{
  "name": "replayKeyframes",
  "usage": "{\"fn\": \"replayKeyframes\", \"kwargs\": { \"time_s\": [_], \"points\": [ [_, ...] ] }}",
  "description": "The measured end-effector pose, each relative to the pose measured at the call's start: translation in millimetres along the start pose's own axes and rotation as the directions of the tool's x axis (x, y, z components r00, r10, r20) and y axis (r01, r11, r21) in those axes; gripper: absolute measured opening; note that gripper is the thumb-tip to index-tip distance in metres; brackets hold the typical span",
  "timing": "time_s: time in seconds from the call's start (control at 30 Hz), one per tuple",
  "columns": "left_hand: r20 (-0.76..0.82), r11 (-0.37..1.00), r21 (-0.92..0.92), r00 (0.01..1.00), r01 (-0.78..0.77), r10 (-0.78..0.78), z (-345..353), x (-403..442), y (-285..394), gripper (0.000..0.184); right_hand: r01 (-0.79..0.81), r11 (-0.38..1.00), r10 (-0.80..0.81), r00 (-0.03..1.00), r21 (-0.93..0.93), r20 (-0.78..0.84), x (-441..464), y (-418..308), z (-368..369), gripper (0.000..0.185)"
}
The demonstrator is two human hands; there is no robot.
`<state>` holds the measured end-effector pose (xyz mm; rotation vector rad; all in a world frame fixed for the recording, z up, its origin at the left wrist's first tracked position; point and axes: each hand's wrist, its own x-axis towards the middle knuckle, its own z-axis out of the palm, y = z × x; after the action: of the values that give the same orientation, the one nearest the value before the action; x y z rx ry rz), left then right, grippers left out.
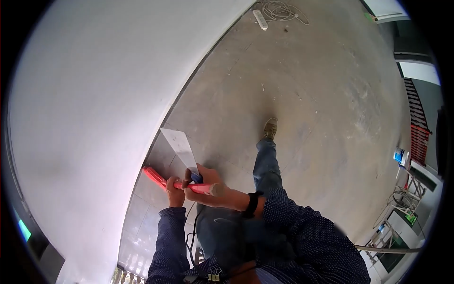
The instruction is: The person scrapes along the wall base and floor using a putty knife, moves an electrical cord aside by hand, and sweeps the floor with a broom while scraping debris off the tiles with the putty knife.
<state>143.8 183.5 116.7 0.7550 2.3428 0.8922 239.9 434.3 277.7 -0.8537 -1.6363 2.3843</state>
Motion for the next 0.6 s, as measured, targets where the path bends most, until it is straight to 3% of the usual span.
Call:
{"fn": "replayKeyframes", "kwargs": {
  "time_s": [0.03, 0.07, 0.1, 0.13, 0.27, 0.33, 0.43, 0.5, 0.57, 0.6],
  "points": [
    [-0.047, 0.993, -0.08, 0.995, 0.085, -0.089, 17, 21, 35, 0.021, -0.029, 0.995, 0.028, 1.0, 0.096, 0.012, 5, 4, -25, 0.021],
    [-0.019, 0.999, -0.008, 0.999, 0.038, -0.038, 40, 41, 41, 0.021, -0.073, 0.991, 0.074, 0.997, 0.112, -0.004, 13, -1, -58, 0.021],
    [0.028, 0.979, 0.163, 0.992, -0.125, 0.122, 74, 58, 25, 0.021, -0.121, 0.984, 0.125, 0.992, 0.133, -0.023, 22, -11, -92, 0.021],
    [0.004, 0.993, 0.108, 0.998, 0.056, -0.057, 85, 88, 107, 0.021, -0.113, 0.943, 0.153, 0.982, 0.314, -0.106, 28, -34, -126, 0.02],
    [-0.051, 0.987, 0.023, 0.986, -0.16, 0.161, 193, 184, 216, 0.018, -0.076, 0.979, 0.125, 0.958, 0.19, -0.259, 51, -89, -278, 0.017],
    [-0.05, 0.981, 0.022, 0.98, -0.193, 0.194, 241, 227, 273, 0.018, 0.038, 0.956, 0.078, 0.924, 0.292, -0.375, 58, -118, -340, 0.021],
    [-0.049, 0.969, -0.016, 0.968, -0.248, 0.247, 298, 273, 353, 0.02, 0.164, 0.966, -0.042, 0.865, 0.201, -0.5, 54, -155, -419, 0.021],
    [0.067, 0.98, -0.081, 0.98, -0.181, 0.186, 333, 296, 391, 0.021, 0.186, 0.982, -0.124, 0.787, 0.04, -0.604, 42, -178, -452, 0.023],
    [0.094, 0.966, -0.099, 0.964, -0.24, 0.249, 357, 308, 431, 0.023, 0.204, 0.974, -0.215, 0.731, -0.094, -0.648, 24, -188, -482, 0.02],
    [0.09, 0.944, -0.119, 0.943, -0.308, 0.319, 369, 316, 457, 0.024, 0.286, 0.95, -0.299, 0.699, -0.13, -0.649, 5, -200, -499, 0.02]
  ]
}}
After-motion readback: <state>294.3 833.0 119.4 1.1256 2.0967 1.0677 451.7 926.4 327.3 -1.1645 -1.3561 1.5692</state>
